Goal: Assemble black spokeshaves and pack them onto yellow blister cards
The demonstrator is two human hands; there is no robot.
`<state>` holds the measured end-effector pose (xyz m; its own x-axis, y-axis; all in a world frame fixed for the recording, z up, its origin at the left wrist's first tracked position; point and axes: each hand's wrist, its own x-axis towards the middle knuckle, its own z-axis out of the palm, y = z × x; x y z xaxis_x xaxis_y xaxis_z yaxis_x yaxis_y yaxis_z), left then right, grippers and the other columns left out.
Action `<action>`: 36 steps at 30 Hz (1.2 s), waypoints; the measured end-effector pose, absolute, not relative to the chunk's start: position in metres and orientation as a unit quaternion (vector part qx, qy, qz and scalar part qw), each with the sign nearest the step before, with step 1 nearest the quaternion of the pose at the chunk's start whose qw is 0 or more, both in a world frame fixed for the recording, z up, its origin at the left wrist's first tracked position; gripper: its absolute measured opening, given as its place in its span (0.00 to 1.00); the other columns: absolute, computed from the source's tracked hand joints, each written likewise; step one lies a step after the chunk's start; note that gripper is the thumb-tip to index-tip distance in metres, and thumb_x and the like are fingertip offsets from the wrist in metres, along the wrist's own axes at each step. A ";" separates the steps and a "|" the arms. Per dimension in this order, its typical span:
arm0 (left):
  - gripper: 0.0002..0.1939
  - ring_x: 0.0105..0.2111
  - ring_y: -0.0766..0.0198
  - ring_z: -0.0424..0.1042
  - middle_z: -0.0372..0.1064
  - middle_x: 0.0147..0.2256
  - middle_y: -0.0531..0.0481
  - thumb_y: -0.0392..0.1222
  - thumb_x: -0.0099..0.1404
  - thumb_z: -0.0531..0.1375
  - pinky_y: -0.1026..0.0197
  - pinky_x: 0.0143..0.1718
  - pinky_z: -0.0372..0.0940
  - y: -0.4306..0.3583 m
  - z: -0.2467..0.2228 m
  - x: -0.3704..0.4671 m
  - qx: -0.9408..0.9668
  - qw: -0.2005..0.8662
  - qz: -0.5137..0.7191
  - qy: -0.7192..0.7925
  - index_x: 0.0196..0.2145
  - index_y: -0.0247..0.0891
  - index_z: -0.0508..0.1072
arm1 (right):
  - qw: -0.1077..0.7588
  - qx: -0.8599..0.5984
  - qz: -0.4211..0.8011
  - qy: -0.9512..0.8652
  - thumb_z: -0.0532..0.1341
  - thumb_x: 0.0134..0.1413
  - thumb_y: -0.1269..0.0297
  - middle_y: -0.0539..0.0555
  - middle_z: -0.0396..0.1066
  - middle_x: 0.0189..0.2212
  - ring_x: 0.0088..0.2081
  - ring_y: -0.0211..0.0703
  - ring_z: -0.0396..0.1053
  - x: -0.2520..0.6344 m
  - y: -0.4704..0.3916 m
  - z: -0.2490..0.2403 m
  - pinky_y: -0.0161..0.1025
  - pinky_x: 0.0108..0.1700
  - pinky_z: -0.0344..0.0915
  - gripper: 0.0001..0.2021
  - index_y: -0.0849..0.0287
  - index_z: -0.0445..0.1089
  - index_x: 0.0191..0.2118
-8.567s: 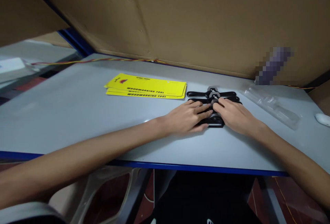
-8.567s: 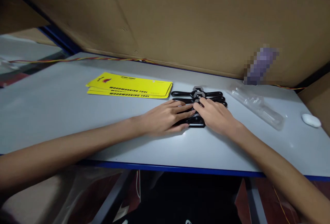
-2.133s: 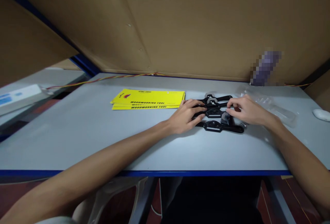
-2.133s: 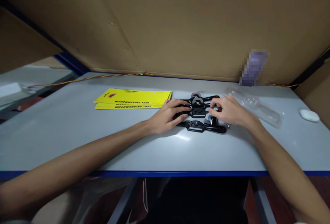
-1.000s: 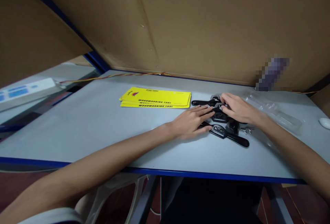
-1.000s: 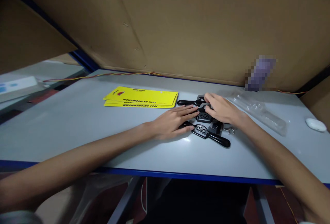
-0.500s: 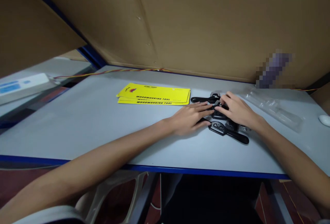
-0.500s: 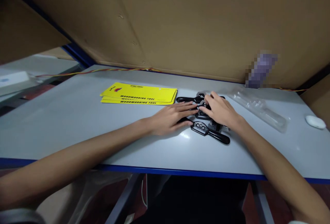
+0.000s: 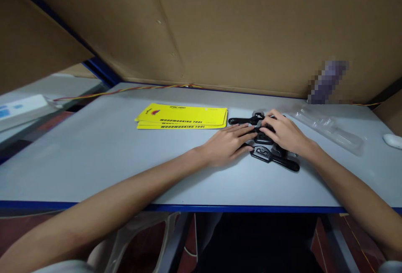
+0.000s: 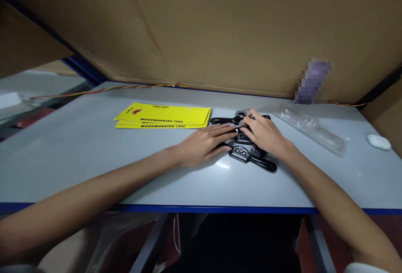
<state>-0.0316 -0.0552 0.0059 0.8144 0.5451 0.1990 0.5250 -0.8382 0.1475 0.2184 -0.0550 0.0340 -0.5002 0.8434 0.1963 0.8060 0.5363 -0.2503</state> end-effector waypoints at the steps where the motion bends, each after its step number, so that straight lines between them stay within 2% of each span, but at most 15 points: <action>1: 0.27 0.70 0.45 0.60 0.60 0.69 0.37 0.53 0.80 0.48 0.38 0.68 0.61 -0.056 0.006 -0.031 0.951 0.040 0.115 0.283 0.66 0.34 0.68 | 0.147 -0.460 0.060 -0.874 0.52 0.71 0.63 0.62 0.68 0.53 0.43 0.51 0.74 0.218 -0.056 0.034 0.52 0.50 0.70 0.13 0.57 0.74 0.46; 5: 0.27 0.69 0.45 0.60 0.60 0.69 0.38 0.53 0.80 0.48 0.38 0.68 0.62 -0.056 0.007 -0.030 0.951 0.031 0.112 0.287 0.66 0.35 0.68 | 0.186 -0.435 0.077 -0.878 0.49 0.68 0.71 0.61 0.69 0.55 0.52 0.54 0.73 0.222 -0.057 0.032 0.53 0.55 0.70 0.18 0.57 0.70 0.57; 9: 0.27 0.69 0.45 0.62 0.60 0.69 0.37 0.54 0.80 0.48 0.39 0.67 0.63 -0.055 0.007 -0.031 0.953 0.031 0.114 0.280 0.66 0.35 0.68 | 0.232 -0.448 0.092 -0.859 0.50 0.70 0.67 0.61 0.73 0.49 0.48 0.53 0.74 0.224 -0.051 0.027 0.53 0.54 0.70 0.15 0.57 0.74 0.49; 12: 0.27 0.68 0.45 0.63 0.61 0.69 0.37 0.54 0.80 0.48 0.38 0.66 0.63 -0.054 0.008 -0.032 0.954 0.032 0.121 0.273 0.66 0.35 0.69 | 0.282 -0.491 0.121 -0.815 0.58 0.68 0.61 0.59 0.73 0.46 0.45 0.52 0.74 0.219 -0.044 0.022 0.52 0.50 0.72 0.10 0.55 0.74 0.48; 14: 0.28 0.68 0.44 0.63 0.61 0.68 0.36 0.54 0.80 0.48 0.37 0.66 0.63 -0.053 0.008 -0.032 0.954 0.034 0.122 0.272 0.65 0.35 0.69 | 0.297 -0.516 0.145 -0.791 0.64 0.62 0.60 0.58 0.72 0.45 0.43 0.51 0.74 0.216 -0.041 0.019 0.50 0.47 0.72 0.10 0.55 0.74 0.48; 17: 0.28 0.68 0.43 0.63 0.61 0.68 0.35 0.54 0.80 0.48 0.37 0.66 0.63 -0.053 0.008 -0.032 0.955 0.035 0.118 0.270 0.65 0.33 0.69 | 0.276 -0.522 0.161 -0.791 0.66 0.59 0.63 0.57 0.73 0.46 0.40 0.48 0.73 0.216 -0.041 0.019 0.50 0.48 0.71 0.13 0.55 0.74 0.49; 21: 0.28 0.68 0.44 0.63 0.62 0.68 0.37 0.54 0.80 0.47 0.37 0.66 0.63 -0.053 0.008 -0.032 0.955 0.036 0.117 0.271 0.66 0.36 0.69 | 0.255 -0.482 0.206 -0.813 0.64 0.61 0.63 0.56 0.75 0.48 0.40 0.46 0.73 0.227 -0.040 0.026 0.47 0.47 0.70 0.12 0.54 0.75 0.50; 24: 0.27 0.68 0.46 0.63 0.62 0.68 0.38 0.54 0.80 0.47 0.38 0.66 0.64 -0.053 0.006 -0.032 0.954 0.035 0.123 0.270 0.65 0.37 0.69 | 0.253 -0.468 0.226 -0.816 0.64 0.62 0.60 0.56 0.77 0.44 0.40 0.46 0.74 0.234 -0.034 0.028 0.46 0.46 0.70 0.10 0.55 0.76 0.47; 28: 0.27 0.68 0.46 0.64 0.62 0.68 0.38 0.54 0.80 0.48 0.37 0.66 0.64 -0.052 0.005 -0.032 0.953 0.040 0.131 0.269 0.65 0.36 0.70 | 0.248 -0.489 0.186 -0.815 0.67 0.61 0.57 0.55 0.76 0.39 0.39 0.47 0.73 0.226 -0.029 0.025 0.46 0.45 0.68 0.10 0.56 0.77 0.42; 32: 0.27 0.68 0.45 0.63 0.63 0.68 0.37 0.54 0.80 0.48 0.37 0.66 0.64 -0.052 0.006 -0.031 0.953 0.045 0.125 0.271 0.65 0.36 0.69 | 0.218 -0.480 0.172 -0.832 0.67 0.60 0.57 0.57 0.75 0.44 0.42 0.49 0.73 0.223 -0.030 0.025 0.47 0.46 0.68 0.14 0.55 0.77 0.49; 36: 0.28 0.68 0.43 0.63 0.61 0.68 0.36 0.54 0.80 0.48 0.35 0.65 0.64 -0.052 0.008 -0.031 0.954 0.045 0.116 0.272 0.66 0.35 0.69 | 0.217 -0.454 0.231 -0.832 0.64 0.61 0.59 0.56 0.78 0.46 0.42 0.48 0.74 0.235 -0.030 0.032 0.46 0.46 0.69 0.14 0.53 0.76 0.51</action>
<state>-0.0311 -0.0522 0.0081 0.8255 0.5293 0.1960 0.5084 -0.8481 0.1494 0.2353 -0.0302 0.0315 -0.4926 0.8569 0.1515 0.6561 0.4802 -0.5822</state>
